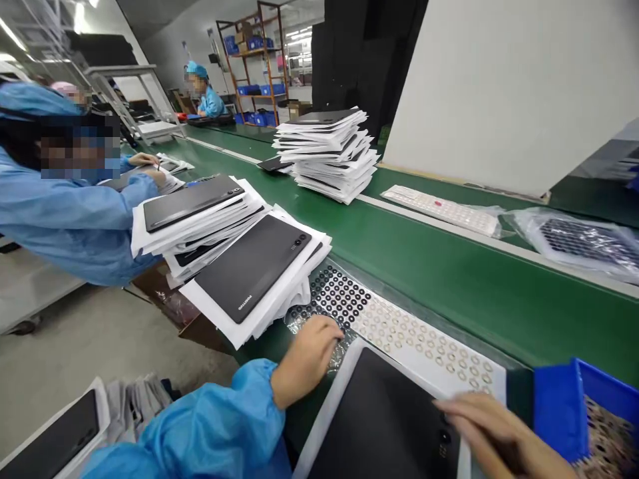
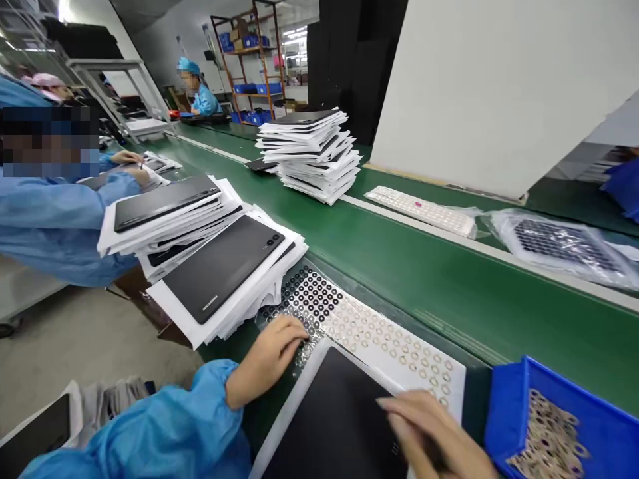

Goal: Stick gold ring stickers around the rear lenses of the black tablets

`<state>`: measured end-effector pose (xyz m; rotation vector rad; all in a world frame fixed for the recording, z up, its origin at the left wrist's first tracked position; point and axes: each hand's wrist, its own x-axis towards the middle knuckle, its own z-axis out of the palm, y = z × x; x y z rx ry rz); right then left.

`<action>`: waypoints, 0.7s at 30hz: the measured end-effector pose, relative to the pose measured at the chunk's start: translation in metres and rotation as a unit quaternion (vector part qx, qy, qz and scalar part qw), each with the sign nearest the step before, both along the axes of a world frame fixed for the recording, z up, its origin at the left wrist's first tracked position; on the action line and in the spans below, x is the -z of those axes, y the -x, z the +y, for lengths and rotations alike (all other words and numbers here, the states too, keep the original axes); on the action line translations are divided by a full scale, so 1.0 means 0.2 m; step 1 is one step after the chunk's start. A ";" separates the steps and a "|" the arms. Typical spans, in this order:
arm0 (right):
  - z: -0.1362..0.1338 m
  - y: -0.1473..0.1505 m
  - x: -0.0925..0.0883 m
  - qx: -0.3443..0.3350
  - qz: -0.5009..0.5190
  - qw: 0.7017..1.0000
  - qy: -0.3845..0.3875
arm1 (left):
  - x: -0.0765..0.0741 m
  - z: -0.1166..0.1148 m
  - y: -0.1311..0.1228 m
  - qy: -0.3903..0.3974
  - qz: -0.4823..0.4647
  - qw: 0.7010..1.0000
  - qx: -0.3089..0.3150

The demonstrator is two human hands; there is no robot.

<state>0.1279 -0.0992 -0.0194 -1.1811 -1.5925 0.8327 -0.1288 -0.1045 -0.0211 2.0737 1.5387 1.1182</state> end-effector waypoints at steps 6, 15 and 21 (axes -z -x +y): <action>0.25 0.57 0.04 -0.218 -0.246 0.944 0.014 | 0.15 -0.01 0.20 0.079 0.019 0.997 0.013; 0.29 0.69 0.09 -0.253 -0.397 0.881 0.035 | 0.16 -0.01 0.22 0.096 0.034 0.994 0.026; 0.27 0.75 0.02 -0.246 -0.491 0.834 0.049 | 0.18 -0.01 0.23 0.082 0.031 0.996 0.034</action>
